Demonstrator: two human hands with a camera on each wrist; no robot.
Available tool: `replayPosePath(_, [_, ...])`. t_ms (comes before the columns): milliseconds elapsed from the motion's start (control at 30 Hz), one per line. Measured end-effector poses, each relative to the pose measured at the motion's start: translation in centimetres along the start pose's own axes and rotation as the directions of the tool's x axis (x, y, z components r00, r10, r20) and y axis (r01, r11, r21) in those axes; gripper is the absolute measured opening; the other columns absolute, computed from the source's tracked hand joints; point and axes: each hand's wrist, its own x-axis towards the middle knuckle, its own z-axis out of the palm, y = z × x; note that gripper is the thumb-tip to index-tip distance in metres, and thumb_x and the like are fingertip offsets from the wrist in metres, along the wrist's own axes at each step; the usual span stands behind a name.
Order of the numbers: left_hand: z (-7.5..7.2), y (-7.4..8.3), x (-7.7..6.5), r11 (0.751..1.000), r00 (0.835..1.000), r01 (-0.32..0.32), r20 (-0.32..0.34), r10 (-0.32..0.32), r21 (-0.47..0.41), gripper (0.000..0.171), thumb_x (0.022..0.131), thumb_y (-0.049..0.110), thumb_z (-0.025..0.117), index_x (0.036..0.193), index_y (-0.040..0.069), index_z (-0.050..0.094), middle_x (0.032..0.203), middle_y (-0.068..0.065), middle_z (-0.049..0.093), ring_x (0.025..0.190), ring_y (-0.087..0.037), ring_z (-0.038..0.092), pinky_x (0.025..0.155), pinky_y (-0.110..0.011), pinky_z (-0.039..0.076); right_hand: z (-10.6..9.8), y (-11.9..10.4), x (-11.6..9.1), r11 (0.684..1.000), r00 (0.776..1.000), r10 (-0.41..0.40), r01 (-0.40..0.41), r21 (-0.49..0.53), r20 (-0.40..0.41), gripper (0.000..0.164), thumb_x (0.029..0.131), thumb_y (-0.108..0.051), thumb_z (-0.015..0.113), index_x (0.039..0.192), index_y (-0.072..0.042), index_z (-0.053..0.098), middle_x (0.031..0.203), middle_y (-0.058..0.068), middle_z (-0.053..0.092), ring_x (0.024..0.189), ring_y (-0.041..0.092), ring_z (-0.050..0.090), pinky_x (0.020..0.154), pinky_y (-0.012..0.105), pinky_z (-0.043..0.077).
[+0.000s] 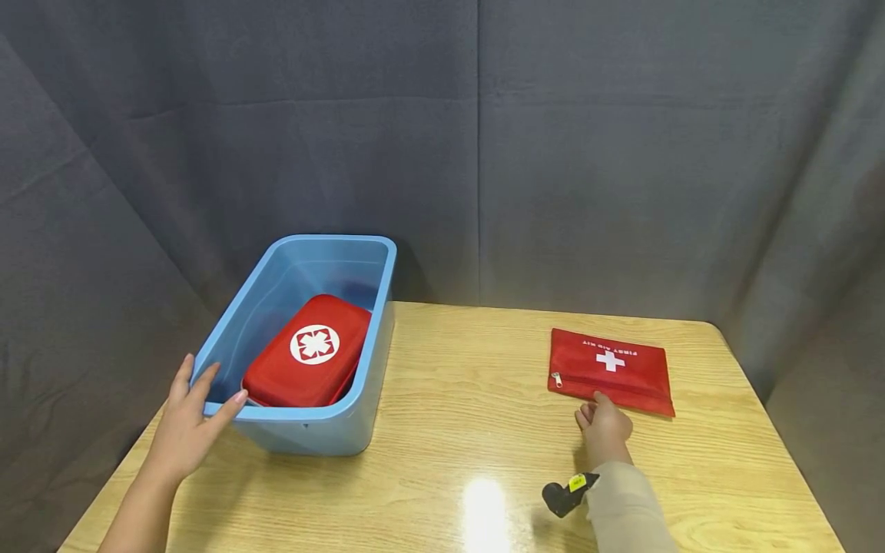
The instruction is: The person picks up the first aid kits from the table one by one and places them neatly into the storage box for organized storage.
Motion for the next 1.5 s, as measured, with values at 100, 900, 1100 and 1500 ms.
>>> replayPosePath(100, [0.0,0.0,-0.1,1.000,1.000,0.001,-0.003,-0.001,-0.001,0.072,0.083,0.043,0.051,0.130,-0.006,0.030,0.141,-0.021,-0.002,0.120,-0.047,0.012,0.083,-0.064,0.023,-0.3,-0.4,0.1,1.000,1.000,0.001,-0.001,-0.010,-0.004,0.045,0.087,-0.017,0.046,0.129,-0.010,0.031,0.072,0.003,0.050,0.069,0.009,0.055,0.084,0.030,0.038])
replayPosePath(900, [-0.1,0.0,-0.3,1.000,1.000,0.005,-0.007,-0.005,0.006,0.072,0.083,0.045,0.050,0.130,-0.005,0.030,0.141,-0.018,-0.002,0.121,-0.046,0.012,0.082,-0.065,0.024,-2.5,-3.3,2.0,0.988,0.994,0.112,-0.112,0.103,0.012,0.064,0.088,-0.018,0.044,0.139,-0.025,0.006,0.100,0.001,0.044,0.069,0.013,0.059,0.088,0.034,0.032])
replayPosePath(1100, [-0.1,0.3,-0.4,1.000,1.000,0.002,-0.005,-0.002,0.004,0.072,0.082,0.044,0.051,0.130,-0.005,0.031,0.141,-0.019,0.000,0.120,-0.046,0.014,0.083,-0.064,0.024,-3.5,-3.9,2.3,0.942,0.968,0.239,-0.251,0.222,0.077,0.061,0.089,-0.020,0.043,0.137,-0.031,0.006,0.072,0.004,0.054,0.074,0.013,0.060,0.093,0.031,0.027])
replayPosePath(1500, [0.0,0.0,-0.5,1.000,1.000,-0.001,-0.010,0.001,0.006,0.071,0.083,0.044,0.051,0.130,-0.004,0.030,0.142,-0.016,-0.001,0.120,-0.046,0.014,0.081,-0.065,0.025,-4.0,-3.6,3.9,0.963,0.979,0.203,-0.201,0.177,0.008,0.048,0.088,-0.019,0.046,0.132,-0.031,0.030,0.106,-0.004,0.053,0.098,0.010,0.052,0.090,0.033,0.034])
